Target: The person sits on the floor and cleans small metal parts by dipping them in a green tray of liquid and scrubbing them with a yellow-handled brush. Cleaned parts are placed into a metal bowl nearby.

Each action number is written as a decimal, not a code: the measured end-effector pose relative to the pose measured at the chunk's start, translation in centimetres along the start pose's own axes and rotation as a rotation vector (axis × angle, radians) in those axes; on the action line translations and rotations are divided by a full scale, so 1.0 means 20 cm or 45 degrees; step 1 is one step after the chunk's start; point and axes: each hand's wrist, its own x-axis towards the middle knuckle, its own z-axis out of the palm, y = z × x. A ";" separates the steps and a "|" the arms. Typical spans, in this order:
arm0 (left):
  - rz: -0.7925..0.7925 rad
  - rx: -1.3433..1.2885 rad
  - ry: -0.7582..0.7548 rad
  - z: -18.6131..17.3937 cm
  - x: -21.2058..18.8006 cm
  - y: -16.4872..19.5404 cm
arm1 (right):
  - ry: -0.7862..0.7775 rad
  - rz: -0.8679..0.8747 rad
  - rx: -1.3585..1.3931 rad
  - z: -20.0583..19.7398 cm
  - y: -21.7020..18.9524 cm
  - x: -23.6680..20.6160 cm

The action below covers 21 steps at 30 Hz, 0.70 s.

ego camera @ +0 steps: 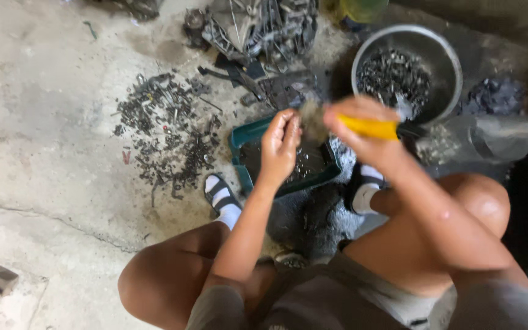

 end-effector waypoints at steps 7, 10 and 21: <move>0.005 -0.098 -0.006 -0.02 0.01 0.00 | -0.037 -0.116 0.001 -0.04 -0.08 0.04; -0.093 -0.220 -0.074 -0.04 0.02 -0.01 | -0.170 -0.126 -0.038 -0.09 -0.12 0.07; -0.149 -0.408 -0.093 -0.02 0.02 0.04 | -0.212 -0.374 -0.324 -0.09 -0.13 0.09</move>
